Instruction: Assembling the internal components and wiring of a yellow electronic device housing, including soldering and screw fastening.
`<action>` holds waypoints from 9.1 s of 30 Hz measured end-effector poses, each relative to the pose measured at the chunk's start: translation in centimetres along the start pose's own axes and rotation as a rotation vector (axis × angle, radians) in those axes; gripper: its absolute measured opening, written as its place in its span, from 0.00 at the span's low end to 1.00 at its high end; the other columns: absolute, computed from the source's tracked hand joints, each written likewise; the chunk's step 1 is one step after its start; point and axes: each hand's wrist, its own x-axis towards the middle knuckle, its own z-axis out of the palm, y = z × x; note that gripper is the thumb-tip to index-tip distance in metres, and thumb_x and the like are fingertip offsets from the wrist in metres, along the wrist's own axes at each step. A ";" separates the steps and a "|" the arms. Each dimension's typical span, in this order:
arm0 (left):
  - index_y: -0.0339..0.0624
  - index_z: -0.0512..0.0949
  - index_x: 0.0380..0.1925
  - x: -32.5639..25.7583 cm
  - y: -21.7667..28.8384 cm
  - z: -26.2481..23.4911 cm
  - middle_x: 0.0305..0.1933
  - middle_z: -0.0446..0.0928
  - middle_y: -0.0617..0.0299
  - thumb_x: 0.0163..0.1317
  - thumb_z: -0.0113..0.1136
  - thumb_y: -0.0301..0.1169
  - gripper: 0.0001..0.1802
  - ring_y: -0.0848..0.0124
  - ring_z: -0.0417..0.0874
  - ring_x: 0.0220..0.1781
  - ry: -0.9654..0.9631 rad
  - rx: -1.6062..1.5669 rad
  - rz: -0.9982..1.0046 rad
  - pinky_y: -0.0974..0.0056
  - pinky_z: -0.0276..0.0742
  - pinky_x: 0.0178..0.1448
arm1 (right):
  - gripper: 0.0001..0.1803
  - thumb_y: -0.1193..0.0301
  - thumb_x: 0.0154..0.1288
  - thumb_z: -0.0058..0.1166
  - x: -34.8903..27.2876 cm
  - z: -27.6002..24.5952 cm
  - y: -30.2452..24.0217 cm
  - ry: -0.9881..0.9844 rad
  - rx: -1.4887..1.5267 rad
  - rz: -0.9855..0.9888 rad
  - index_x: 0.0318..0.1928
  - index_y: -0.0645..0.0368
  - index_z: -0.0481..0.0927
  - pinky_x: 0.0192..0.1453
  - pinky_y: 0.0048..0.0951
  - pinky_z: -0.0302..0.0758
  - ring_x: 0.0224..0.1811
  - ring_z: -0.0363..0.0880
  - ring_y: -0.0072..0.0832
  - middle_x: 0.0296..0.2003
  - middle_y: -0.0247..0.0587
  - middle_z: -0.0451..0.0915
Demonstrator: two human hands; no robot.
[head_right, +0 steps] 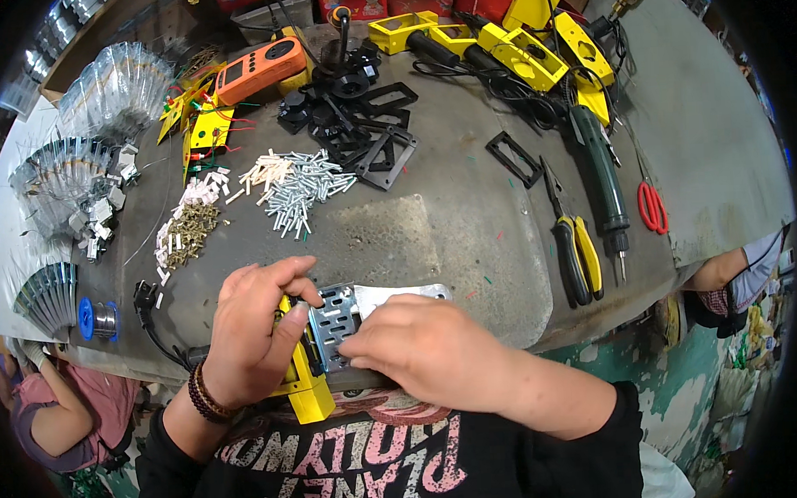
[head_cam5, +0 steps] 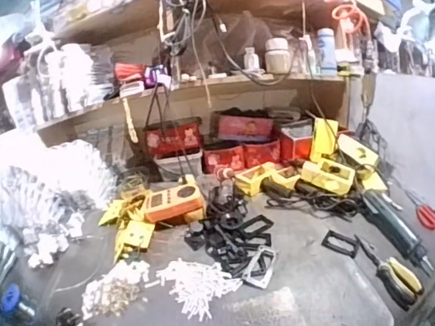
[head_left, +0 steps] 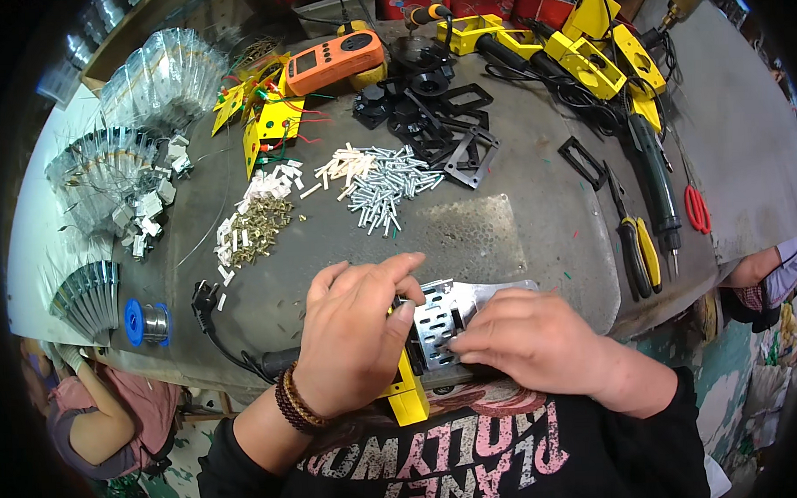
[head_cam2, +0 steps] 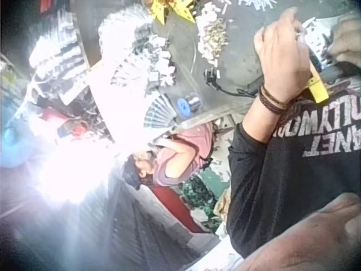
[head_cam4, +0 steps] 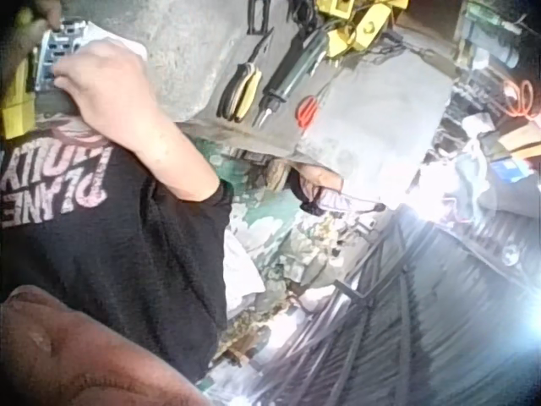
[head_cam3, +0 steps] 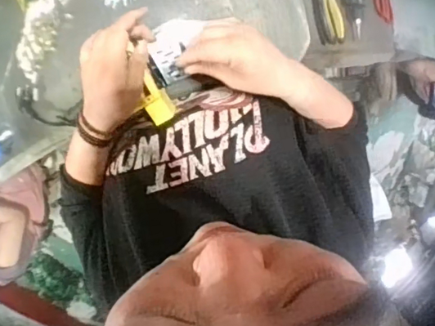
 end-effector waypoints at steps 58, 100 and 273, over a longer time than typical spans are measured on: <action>0.44 0.80 0.50 0.8 0.2 0.6 0.44 0.82 0.60 0.47 0.71 0.30 0.26 0.58 0.82 0.50 0.083 0.001 0.089 0.56 0.68 0.61 | 0.10 0.78 0.51 0.68 0.5 3.9 -1.3 0.334 -0.104 -0.009 0.35 0.58 0.82 0.49 0.40 0.79 0.35 0.81 0.40 0.30 0.40 0.82; 0.45 0.79 0.49 -0.2 -0.2 -0.1 0.48 0.82 0.59 0.47 0.68 0.29 0.25 0.57 0.80 0.52 0.041 0.000 0.045 0.53 0.65 0.64 | 0.20 0.62 0.62 0.68 -5.1 0.5 2.6 0.970 1.753 0.188 0.54 0.48 0.80 0.77 0.64 0.56 0.67 0.75 0.39 0.62 0.47 0.75; 0.35 0.72 0.55 0.8 -6.8 -5.7 0.38 0.77 0.67 0.70 0.56 0.22 0.15 0.81 0.78 0.40 0.023 -0.256 -0.329 0.73 0.75 0.45 | 0.12 0.77 0.50 0.68 5.8 4.1 2.3 0.381 -0.212 -0.094 0.37 0.53 0.83 0.48 0.35 0.72 0.41 0.80 0.35 0.34 0.33 0.82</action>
